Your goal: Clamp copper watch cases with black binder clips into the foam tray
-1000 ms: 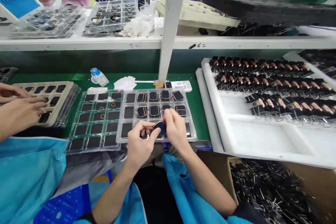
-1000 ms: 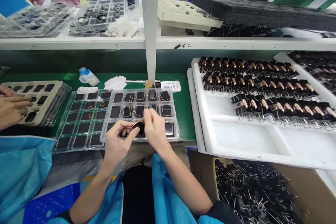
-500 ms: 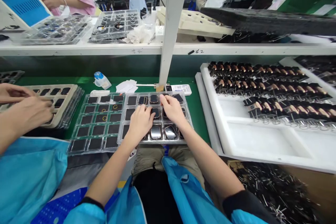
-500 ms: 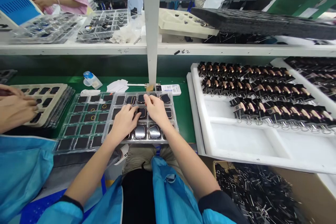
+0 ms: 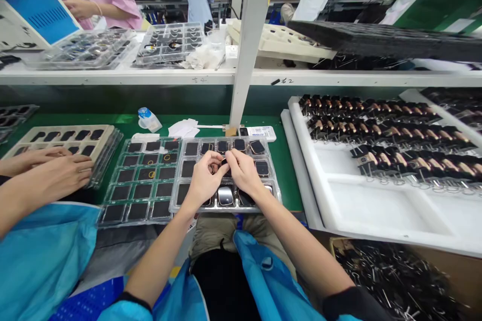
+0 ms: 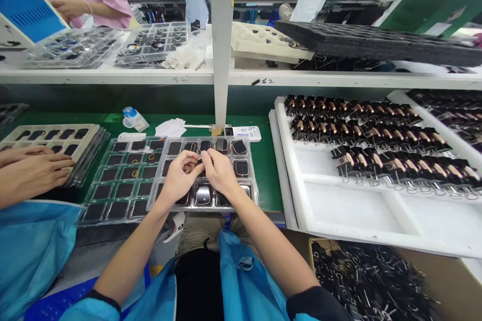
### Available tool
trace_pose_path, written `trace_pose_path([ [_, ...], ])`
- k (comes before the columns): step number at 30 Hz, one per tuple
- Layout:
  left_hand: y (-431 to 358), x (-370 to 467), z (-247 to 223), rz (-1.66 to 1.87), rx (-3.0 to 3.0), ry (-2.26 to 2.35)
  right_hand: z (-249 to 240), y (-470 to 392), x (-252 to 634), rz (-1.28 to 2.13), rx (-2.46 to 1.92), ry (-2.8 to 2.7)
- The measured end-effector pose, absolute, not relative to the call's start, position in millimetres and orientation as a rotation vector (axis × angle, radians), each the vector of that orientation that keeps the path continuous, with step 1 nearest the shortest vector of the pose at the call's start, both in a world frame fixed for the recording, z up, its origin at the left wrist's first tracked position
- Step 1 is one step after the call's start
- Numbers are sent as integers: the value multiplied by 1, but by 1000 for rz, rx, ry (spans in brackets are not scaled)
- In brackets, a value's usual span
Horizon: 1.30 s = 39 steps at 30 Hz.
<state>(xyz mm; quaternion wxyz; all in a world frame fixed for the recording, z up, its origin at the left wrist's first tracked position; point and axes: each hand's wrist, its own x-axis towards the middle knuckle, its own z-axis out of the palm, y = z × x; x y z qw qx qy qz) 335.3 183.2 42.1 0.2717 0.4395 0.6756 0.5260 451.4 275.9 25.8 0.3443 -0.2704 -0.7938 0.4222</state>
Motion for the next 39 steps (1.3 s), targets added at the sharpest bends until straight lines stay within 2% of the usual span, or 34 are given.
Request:
trace_pose_path([
  [3,185,332,42,1323,1201,1914,28,281,455,1160,-859,-1789],
  [6,183,326,41,1055,1343,2089,39,294,462,1448,-972,-1478],
  [9,183,320,42,755,1599,2218,58,313,460,1760,-896,-1304],
  [12,194,311,44,633,1768,2283,67,335,442,1835,-820,-1296],
  [14,210,305,44,585,1822,2336,62,347,425,1750,-866,-1374],
  [19,244,295,38,328,1941,2453,29,353,402,1188,-956,-1816],
  [21,248,294,37,274,1969,2457,20,349,403,1064,-935,-1929],
  [32,251,281,45,449,1760,2249,19,349,410,1116,-945,-1907],
  [39,243,285,39,828,1682,2138,16,343,412,1054,-955,-1981],
])
